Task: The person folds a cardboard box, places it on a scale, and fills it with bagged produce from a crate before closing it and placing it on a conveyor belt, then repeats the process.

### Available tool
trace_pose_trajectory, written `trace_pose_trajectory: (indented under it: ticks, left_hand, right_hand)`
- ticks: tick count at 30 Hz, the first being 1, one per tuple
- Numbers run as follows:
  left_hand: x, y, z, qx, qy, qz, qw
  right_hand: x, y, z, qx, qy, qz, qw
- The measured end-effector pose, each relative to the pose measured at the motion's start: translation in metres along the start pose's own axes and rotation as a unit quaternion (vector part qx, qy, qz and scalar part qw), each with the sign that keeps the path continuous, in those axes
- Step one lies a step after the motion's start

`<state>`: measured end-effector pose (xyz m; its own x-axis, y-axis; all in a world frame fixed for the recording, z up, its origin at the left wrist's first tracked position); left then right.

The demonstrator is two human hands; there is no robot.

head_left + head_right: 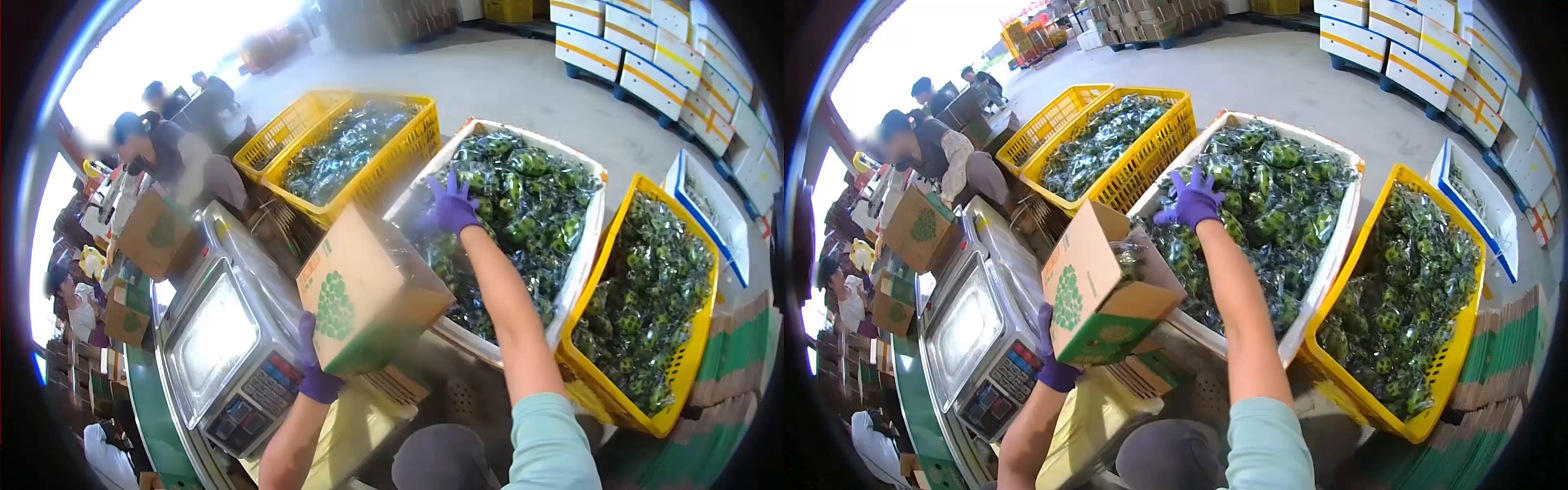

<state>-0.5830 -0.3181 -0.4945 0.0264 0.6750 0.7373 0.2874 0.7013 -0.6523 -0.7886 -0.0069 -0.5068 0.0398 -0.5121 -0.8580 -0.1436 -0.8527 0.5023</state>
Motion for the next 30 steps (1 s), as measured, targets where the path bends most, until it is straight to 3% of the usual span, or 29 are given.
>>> trace_pose_trajectory:
  ticks: [4, 6, 10, 12, 13, 15, 17, 18, 19, 20, 22, 23, 25, 27, 28, 30]
  left_hand:
    - [0.000, -0.006, 0.001, 0.009, -0.027, 0.068, 0.997]
    - [-0.020, 0.003, 0.005, -0.031, -0.031, 0.057, 0.997]
    - [-0.028, 0.002, 0.006, -0.028, -0.047, 0.076, 0.996]
    - [-0.004, 0.000, 0.003, -0.036, -0.015, 0.062, 0.997]
    - [0.002, -0.001, 0.001, -0.031, -0.017, 0.059, 0.998]
    - [0.010, 0.001, -0.001, -0.035, -0.019, 0.067, 0.997]
    - [-0.004, 0.007, 0.005, -0.059, 0.005, 0.047, 0.997]
    - [0.001, 0.008, 0.005, -0.060, 0.020, 0.043, 0.997]
    - [0.005, 0.009, 0.005, -0.061, 0.033, 0.040, 0.997]
    - [0.005, 0.010, 0.005, -0.061, 0.034, 0.035, 0.997]
    - [0.010, 0.006, 0.005, -0.046, 0.049, 0.035, 0.997]
    - [0.012, 0.007, 0.005, -0.046, 0.050, 0.032, 0.997]
    - [0.016, 0.007, 0.004, -0.044, 0.053, -0.045, 0.997]
    - [0.000, 0.019, 0.009, -0.078, 0.073, -0.126, 0.986]
    - [0.004, 0.022, 0.009, -0.079, 0.094, -0.143, 0.982]
    - [0.008, 0.010, 0.004, -0.039, 0.040, -0.021, 0.998]
  right_hand:
    - [0.023, 0.010, 0.013, 0.000, -0.026, -0.062, 0.998]
    - [0.020, 0.012, 0.020, 0.036, -0.009, -0.126, 0.991]
    - [0.006, 0.008, 0.020, 0.002, -0.061, -0.091, 0.994]
    - [-0.004, -0.007, 0.012, -0.028, -0.134, 0.015, 0.991]
    - [-0.008, -0.021, 0.013, -0.062, -0.211, 0.076, 0.973]
    - [-0.027, -0.049, 0.011, -0.146, -0.262, 0.242, 0.923]
    - [-0.041, -0.074, -0.007, -0.113, -0.204, 0.521, 0.821]
    - [-0.047, -0.080, -0.012, -0.145, -0.192, 0.617, 0.750]
    - [-0.070, -0.066, -0.040, -0.172, -0.197, 0.636, 0.726]
    - [-0.102, -0.044, -0.071, -0.267, -0.246, 0.491, 0.791]
    - [-0.128, 0.004, -0.113, -0.334, -0.152, 0.399, 0.841]
    - [-0.124, 0.035, -0.127, -0.308, -0.015, 0.458, 0.834]
    - [-0.111, 0.107, -0.169, -0.413, 0.080, 0.261, 0.869]
    - [-0.063, 0.139, -0.188, -0.483, 0.162, 0.214, 0.833]
    - [-0.060, 0.162, -0.199, -0.426, 0.327, 0.318, 0.781]
    - [-0.030, 0.155, -0.189, -0.326, 0.475, 0.293, 0.763]
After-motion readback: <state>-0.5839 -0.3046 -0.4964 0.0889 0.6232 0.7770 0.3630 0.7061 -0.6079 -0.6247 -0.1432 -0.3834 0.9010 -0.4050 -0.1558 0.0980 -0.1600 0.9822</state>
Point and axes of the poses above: each hand's wrist, its own z-axis towards the middle knuckle, its own x-axis out of the palm, y = z × x, the point moved 10 cm from there along z, towards the middle knuckle, and after that the axes turned 5 degrees about y, right-handed, at the moved point
